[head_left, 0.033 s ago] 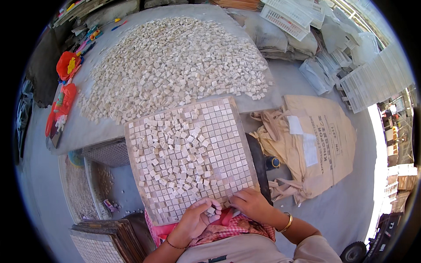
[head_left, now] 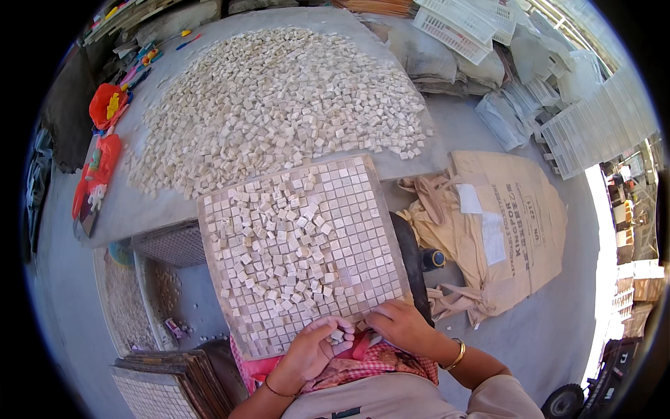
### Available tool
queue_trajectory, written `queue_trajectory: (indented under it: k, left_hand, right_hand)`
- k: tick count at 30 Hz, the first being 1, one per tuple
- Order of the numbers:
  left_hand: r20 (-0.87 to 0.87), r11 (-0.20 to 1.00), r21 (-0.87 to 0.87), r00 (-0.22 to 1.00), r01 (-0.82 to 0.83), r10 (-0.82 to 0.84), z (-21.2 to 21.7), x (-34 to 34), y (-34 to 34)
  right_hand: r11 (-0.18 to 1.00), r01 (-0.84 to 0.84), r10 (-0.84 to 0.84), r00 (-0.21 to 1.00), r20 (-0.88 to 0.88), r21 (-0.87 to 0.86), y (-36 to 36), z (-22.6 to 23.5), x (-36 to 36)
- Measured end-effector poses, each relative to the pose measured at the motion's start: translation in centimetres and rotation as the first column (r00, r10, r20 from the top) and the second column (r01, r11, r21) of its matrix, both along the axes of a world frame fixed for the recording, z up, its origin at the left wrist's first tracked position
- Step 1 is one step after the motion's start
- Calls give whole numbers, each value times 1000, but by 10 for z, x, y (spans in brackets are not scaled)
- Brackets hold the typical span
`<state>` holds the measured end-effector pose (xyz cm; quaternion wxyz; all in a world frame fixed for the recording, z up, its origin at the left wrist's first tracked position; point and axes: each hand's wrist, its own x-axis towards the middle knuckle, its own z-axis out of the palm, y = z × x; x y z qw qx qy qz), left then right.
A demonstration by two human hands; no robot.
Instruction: The person places small white square tiles into the grid cells of a mesh tile sheet. They pick tiles from a large pile on the table and insert them one by one into the empty slots on the sheet held in their lap.
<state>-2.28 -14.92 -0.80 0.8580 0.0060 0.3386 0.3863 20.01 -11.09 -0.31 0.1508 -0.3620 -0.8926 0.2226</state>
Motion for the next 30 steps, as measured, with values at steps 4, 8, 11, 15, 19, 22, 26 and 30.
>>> queue_trajectory:
  k: [4,8,11,15,19,22,26,30]
  left_hand:
    - [-38,998,-1,998,55,-55,9,9,3]
    - [-2,997,-23,997,80,-80,13,11,4]
    - [144,997,-13,987,74,-71,-8,-2,-4]
    - [385,999,-31,922,-31,41,-19,-8,-5]
    - [350,992,-95,930,-82,111,-12,-9,-3]
    - [339,991,-86,933,-98,121,-11,-8,-1]
    - [304,990,-98,944,-102,128,-12,-6,-1]
    - [263,987,-97,953,-125,147,-10,-7,0]
  right_hand:
    - [972,84,-149,944,-295,-222,-2,23,-7]
    - [943,101,-213,916,-340,-317,10,49,-11]
    - [940,259,-310,919,-242,-222,34,31,6]
    - [979,132,-156,976,-152,-155,39,15,13]
    - [989,-44,35,997,-64,-142,20,-3,4]
    - [997,-52,49,998,-49,-64,12,-5,-3]
    - [999,-11,9,999,-50,-37,3,-5,-10]
    - [997,-20,17,999,-40,-75,1,5,-13]
